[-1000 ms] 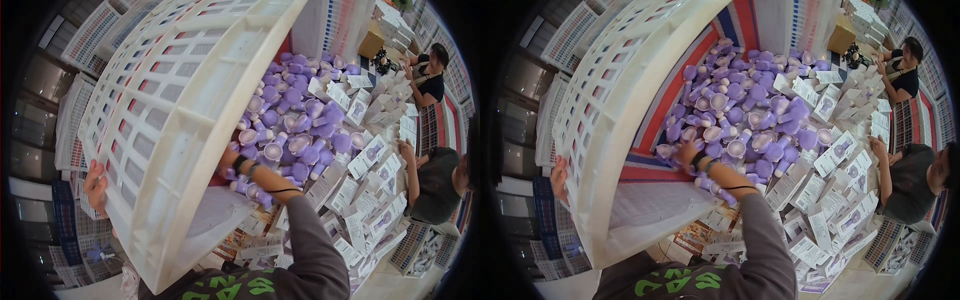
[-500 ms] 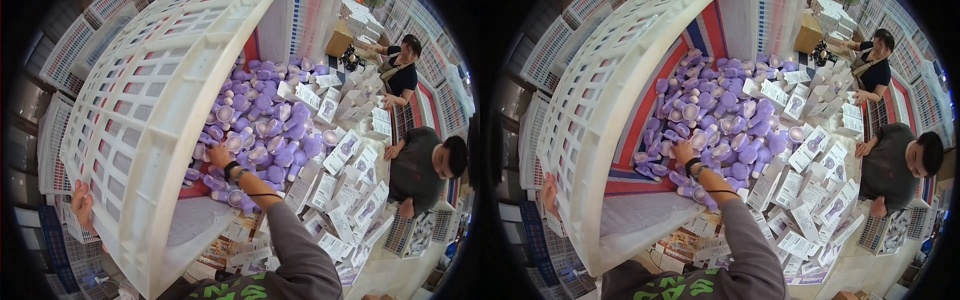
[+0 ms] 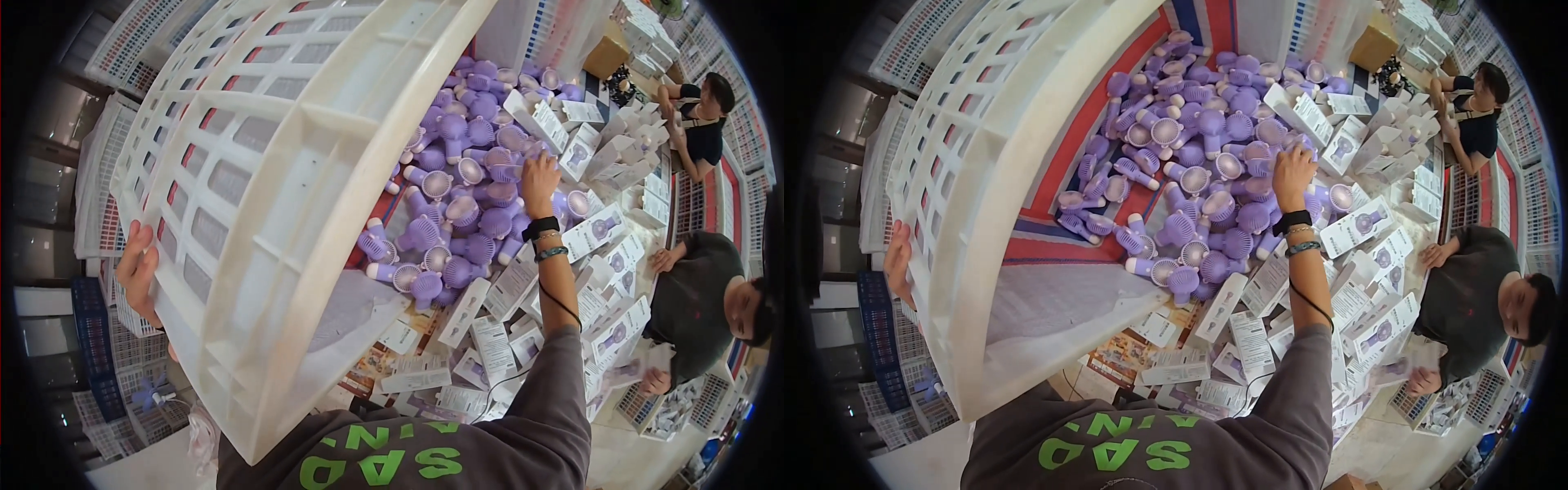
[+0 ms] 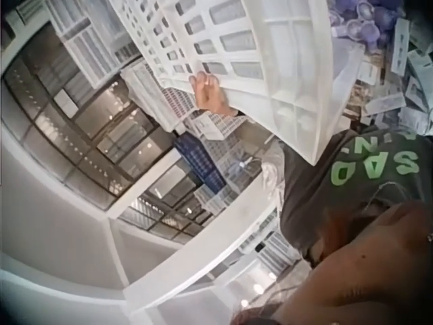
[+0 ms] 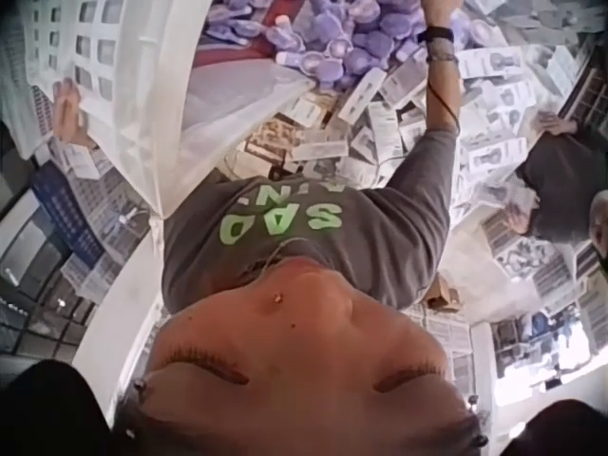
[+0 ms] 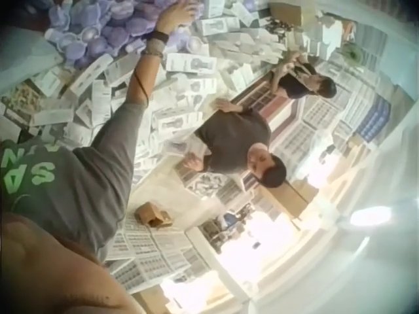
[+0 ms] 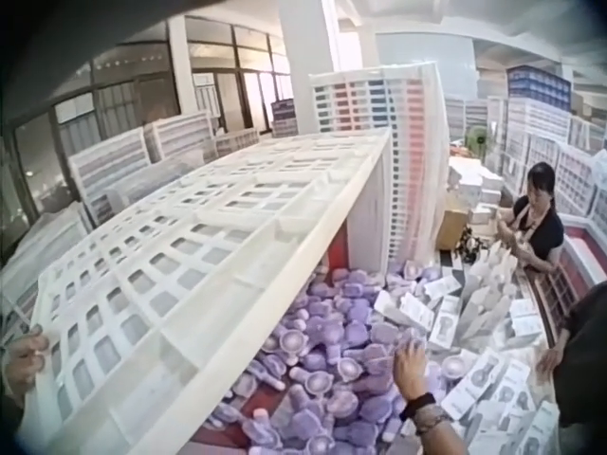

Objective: Sorting and packing small purple items into white cardboard boxes at a factory workstation.

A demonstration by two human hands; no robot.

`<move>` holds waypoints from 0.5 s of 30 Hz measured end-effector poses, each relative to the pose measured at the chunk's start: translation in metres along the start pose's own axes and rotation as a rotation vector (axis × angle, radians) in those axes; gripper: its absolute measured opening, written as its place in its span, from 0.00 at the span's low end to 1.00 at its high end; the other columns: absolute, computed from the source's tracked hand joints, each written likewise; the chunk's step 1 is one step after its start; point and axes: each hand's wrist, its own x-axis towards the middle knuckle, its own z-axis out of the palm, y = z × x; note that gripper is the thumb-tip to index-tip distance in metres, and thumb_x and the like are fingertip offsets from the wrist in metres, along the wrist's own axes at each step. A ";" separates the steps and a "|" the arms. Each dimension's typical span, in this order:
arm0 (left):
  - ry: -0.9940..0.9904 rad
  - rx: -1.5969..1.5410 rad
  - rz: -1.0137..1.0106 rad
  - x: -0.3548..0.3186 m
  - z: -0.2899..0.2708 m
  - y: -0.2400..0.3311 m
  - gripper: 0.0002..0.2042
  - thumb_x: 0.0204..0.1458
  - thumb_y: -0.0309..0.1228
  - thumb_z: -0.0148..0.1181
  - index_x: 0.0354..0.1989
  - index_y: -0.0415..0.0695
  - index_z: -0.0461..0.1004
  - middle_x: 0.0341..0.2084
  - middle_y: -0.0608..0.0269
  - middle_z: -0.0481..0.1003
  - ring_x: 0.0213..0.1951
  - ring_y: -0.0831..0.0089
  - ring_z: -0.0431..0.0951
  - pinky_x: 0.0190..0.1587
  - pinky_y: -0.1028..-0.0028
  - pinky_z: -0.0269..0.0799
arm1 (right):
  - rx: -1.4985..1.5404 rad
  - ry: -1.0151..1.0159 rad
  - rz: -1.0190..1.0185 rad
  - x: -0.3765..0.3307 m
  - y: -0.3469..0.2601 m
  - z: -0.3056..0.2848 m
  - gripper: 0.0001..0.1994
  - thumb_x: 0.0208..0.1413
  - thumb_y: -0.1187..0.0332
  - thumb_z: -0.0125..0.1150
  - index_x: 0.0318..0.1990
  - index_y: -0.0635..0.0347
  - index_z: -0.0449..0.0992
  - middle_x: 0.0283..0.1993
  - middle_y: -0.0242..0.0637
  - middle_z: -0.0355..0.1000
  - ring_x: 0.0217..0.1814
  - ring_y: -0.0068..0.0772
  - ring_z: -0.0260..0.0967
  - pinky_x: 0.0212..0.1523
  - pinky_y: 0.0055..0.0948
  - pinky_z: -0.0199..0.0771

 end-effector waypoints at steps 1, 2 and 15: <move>-0.018 0.016 -0.005 0.001 0.000 0.005 0.22 0.59 0.44 0.43 0.50 0.36 0.61 0.47 0.41 0.67 0.53 0.50 0.68 0.58 0.56 0.62 | -0.288 0.073 -0.002 0.002 -0.034 -0.022 0.10 0.50 0.70 0.49 0.39 0.57 0.73 0.40 0.39 0.68 0.42 0.40 0.67 0.36 0.38 0.68; 0.059 0.048 -0.020 0.006 0.005 0.013 0.23 0.60 0.46 0.41 0.49 0.36 0.61 0.47 0.41 0.67 0.53 0.50 0.68 0.58 0.55 0.62 | -0.582 0.149 0.003 0.003 -0.061 -0.035 0.09 0.50 0.69 0.49 0.38 0.59 0.71 0.38 0.37 0.67 0.42 0.37 0.66 0.38 0.34 0.66; 0.035 -0.005 0.046 0.001 -0.003 0.002 0.22 0.59 0.43 0.45 0.51 0.35 0.63 0.48 0.39 0.67 0.53 0.48 0.68 0.59 0.53 0.60 | 0.687 -0.602 -0.563 -0.067 -0.265 0.081 0.27 0.29 0.68 0.67 0.46 0.48 0.72 0.44 0.46 0.65 0.44 0.48 0.70 0.37 0.40 0.75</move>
